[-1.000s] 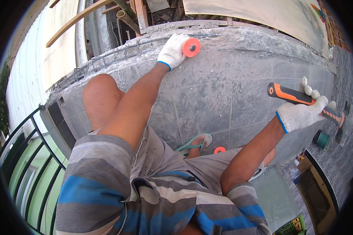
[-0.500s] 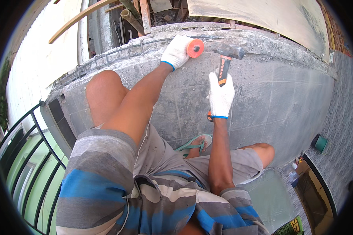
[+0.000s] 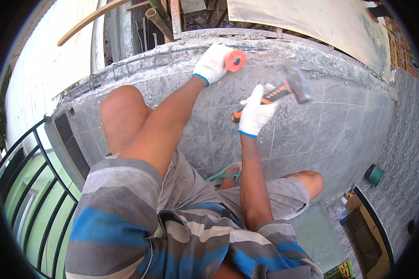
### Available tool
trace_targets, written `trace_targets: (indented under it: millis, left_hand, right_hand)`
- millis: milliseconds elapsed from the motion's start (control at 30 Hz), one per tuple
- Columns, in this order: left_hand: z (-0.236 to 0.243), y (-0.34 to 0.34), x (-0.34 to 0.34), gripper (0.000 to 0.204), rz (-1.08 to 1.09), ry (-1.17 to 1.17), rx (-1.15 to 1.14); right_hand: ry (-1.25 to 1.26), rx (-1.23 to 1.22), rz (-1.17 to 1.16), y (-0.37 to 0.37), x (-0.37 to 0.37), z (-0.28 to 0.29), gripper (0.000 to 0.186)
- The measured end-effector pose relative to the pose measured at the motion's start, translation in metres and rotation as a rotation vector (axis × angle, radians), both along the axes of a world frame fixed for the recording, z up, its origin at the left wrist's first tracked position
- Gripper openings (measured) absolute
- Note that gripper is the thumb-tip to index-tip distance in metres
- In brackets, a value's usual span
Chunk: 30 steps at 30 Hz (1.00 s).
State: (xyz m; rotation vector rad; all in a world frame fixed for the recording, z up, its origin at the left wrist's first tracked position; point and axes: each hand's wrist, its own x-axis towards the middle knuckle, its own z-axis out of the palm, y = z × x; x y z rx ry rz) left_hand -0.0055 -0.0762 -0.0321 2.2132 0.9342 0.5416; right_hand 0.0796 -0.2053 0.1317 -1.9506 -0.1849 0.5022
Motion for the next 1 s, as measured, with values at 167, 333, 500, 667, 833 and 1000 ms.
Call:
trace_targets:
  millis: [167,333,500,667,833,1000]
  left_hand:
    - [-0.003,-0.003,-0.003,0.032,-0.014,-0.046,0.114]
    - [-0.004,-0.006,-0.001,0.036,-0.012,-0.058,0.009]
    - [-0.005,-0.009,-0.004,0.043,-0.055,-0.12,-0.022]
    - [-0.01,-0.009,-0.005,0.043,-0.034,-0.089,0.041]
    - [-0.013,-0.006,-0.004,0.046,-0.14,0.069,-0.034]
    - [-0.01,-0.008,-0.006,0.05,-0.053,0.039,0.037]
  right_hand:
    - [0.109,-0.411,0.384,-0.078,-0.002,-0.077,0.038]
    - [0.026,-0.053,0.23,-0.058,0.074,0.024,0.036]
    - [-0.513,0.523,0.164,-0.023,0.132,0.132,0.061]
    - [-0.394,0.737,-0.105,-0.005,0.078,0.086,0.038]
    - [0.278,-0.432,0.249,-0.04,-0.028,-0.074,0.032]
    - [0.211,-0.153,0.254,-0.075,0.036,-0.049,0.031]
